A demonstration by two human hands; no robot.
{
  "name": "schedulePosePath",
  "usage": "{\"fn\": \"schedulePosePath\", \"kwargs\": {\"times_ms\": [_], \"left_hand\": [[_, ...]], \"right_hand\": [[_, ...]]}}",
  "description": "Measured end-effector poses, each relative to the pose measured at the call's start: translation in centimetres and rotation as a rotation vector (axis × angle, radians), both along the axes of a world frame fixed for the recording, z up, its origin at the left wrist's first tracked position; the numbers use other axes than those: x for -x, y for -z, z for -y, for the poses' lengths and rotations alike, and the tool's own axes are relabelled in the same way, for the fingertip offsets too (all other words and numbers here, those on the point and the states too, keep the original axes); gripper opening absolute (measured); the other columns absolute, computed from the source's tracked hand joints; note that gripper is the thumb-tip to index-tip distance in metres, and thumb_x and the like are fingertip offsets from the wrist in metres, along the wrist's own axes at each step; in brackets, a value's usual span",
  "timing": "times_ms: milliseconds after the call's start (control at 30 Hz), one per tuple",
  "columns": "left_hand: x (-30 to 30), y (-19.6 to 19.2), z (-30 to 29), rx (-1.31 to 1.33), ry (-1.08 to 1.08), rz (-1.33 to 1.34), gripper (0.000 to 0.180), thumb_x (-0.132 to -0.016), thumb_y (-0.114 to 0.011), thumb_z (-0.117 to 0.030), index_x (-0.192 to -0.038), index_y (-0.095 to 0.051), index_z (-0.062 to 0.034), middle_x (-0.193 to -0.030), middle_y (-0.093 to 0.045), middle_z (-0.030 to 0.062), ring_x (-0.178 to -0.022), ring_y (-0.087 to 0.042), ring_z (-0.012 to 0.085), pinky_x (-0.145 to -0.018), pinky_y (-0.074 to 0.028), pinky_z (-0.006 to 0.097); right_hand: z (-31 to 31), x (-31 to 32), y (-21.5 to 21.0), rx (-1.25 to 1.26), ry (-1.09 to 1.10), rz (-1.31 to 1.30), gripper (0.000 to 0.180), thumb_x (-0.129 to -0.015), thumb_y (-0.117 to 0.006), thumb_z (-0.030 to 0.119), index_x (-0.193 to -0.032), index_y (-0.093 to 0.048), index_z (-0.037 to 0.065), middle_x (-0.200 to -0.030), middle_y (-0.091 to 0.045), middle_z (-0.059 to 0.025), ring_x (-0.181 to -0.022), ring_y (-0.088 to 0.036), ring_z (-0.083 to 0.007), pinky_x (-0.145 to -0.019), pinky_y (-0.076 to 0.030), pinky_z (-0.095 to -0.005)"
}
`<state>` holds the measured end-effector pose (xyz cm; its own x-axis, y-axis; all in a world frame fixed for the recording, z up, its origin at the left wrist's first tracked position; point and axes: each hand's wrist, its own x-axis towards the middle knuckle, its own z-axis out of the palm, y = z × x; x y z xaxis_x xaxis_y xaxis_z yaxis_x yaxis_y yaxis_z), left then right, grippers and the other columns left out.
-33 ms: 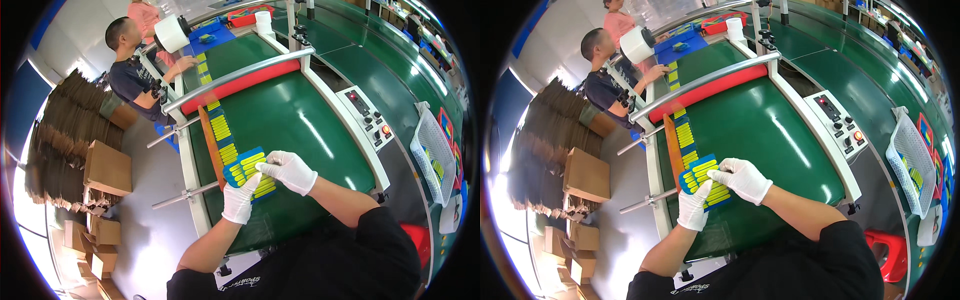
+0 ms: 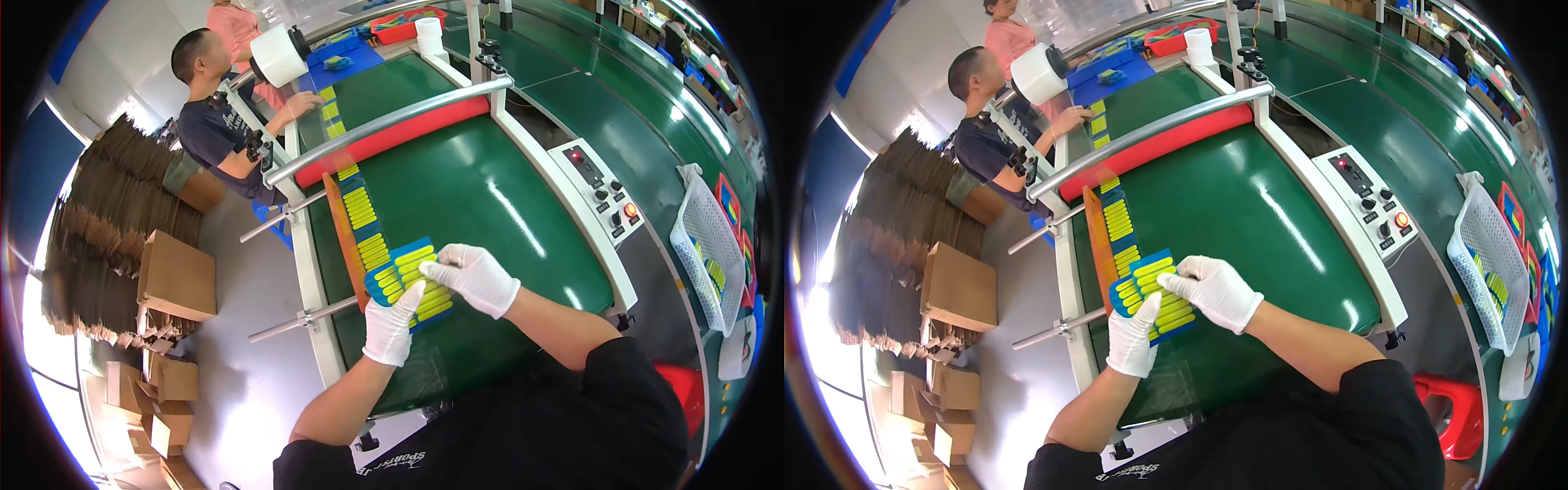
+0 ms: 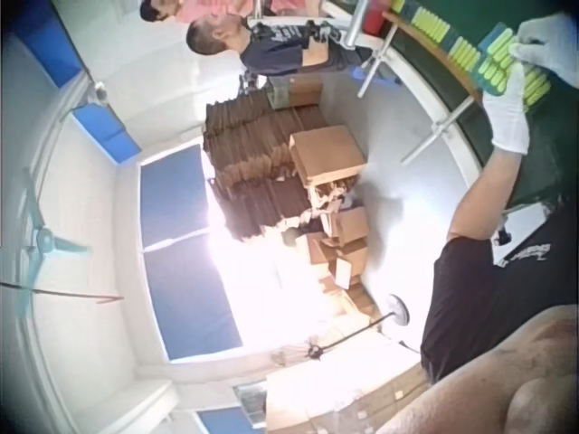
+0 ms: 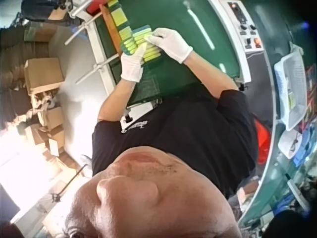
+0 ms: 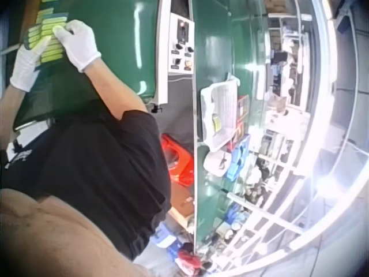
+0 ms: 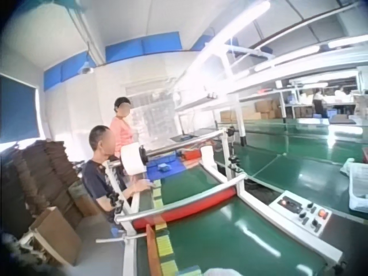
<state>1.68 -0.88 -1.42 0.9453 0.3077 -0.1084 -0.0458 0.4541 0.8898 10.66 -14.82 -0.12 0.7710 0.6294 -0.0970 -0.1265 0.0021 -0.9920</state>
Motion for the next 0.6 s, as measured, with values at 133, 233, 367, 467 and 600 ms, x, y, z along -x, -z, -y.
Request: {"fn": "schedulePosePath", "kwargs": {"times_ms": [133,233,367,467,600], "left_hand": [[0.5,-1.1,0.0,0.032,0.076,-0.088,0.040,-0.087,-0.070,-0.021,-0.119,-0.053,-0.0042,-0.103,-0.066,0.0107,-0.084,-0.067,0.0233,-0.076,-0.056,0.038],[1.1,-2.1,0.2,-0.024,0.313,-0.054,0.051,-0.084,-0.073,-0.032,-0.114,-0.053,0.0039,-0.082,-0.066,0.0155,-0.073,-0.067,0.0249,-0.070,-0.056,0.037],[1.3,-2.2,-0.1,0.037,0.418,-0.078,0.038,-0.086,-0.072,-0.018,-0.113,-0.056,0.0031,-0.087,-0.066,0.0134,-0.077,-0.066,0.0219,-0.076,-0.054,0.035],[1.3,-2.2,-0.1,0.033,0.429,-0.077,0.038,-0.085,-0.072,-0.017,-0.113,-0.056,0.0030,-0.087,-0.067,0.0132,-0.078,-0.066,0.0217,-0.076,-0.054,0.035],[1.8,-2.6,0.1,0.081,0.441,-0.085,0.038,-0.085,-0.072,-0.017,-0.113,-0.056,0.0029,-0.086,-0.067,0.0123,-0.078,-0.066,0.0207,-0.075,-0.054,0.033]], "right_hand": [[1.5,-2.4,0.1,-0.008,0.242,-0.014,0.034,-0.093,-0.061,0.035,-0.088,-0.062,0.002,-0.068,-0.058,0.0003,-0.056,-0.049,-0.0045,-0.048,-0.040,-0.0220],[3.2,-5.0,1.2,-0.034,0.306,-0.143,0.034,-0.094,-0.060,0.035,-0.089,-0.061,0.002,-0.068,-0.059,-0.0006,-0.052,-0.050,-0.0051,-0.046,-0.040,-0.0208],[3.9,-4.7,0.7,0.143,0.206,-0.126,0.034,-0.094,-0.059,0.036,-0.088,-0.060,0.002,-0.068,-0.059,-0.0012,-0.051,-0.051,-0.0067,-0.046,-0.040,-0.0213],[3.5,-4.4,1.0,0.178,0.149,-0.109,0.036,-0.094,-0.059,0.037,-0.085,-0.060,0.002,-0.067,-0.059,-0.0023,-0.051,-0.053,-0.0079,-0.044,-0.040,-0.0218],[2.5,-4.2,1.1,0.223,0.068,-0.086,0.037,-0.093,-0.059,0.037,-0.085,-0.061,0.001,-0.065,-0.056,-0.0019,-0.052,-0.052,-0.0083,-0.046,-0.042,-0.0229]]}}
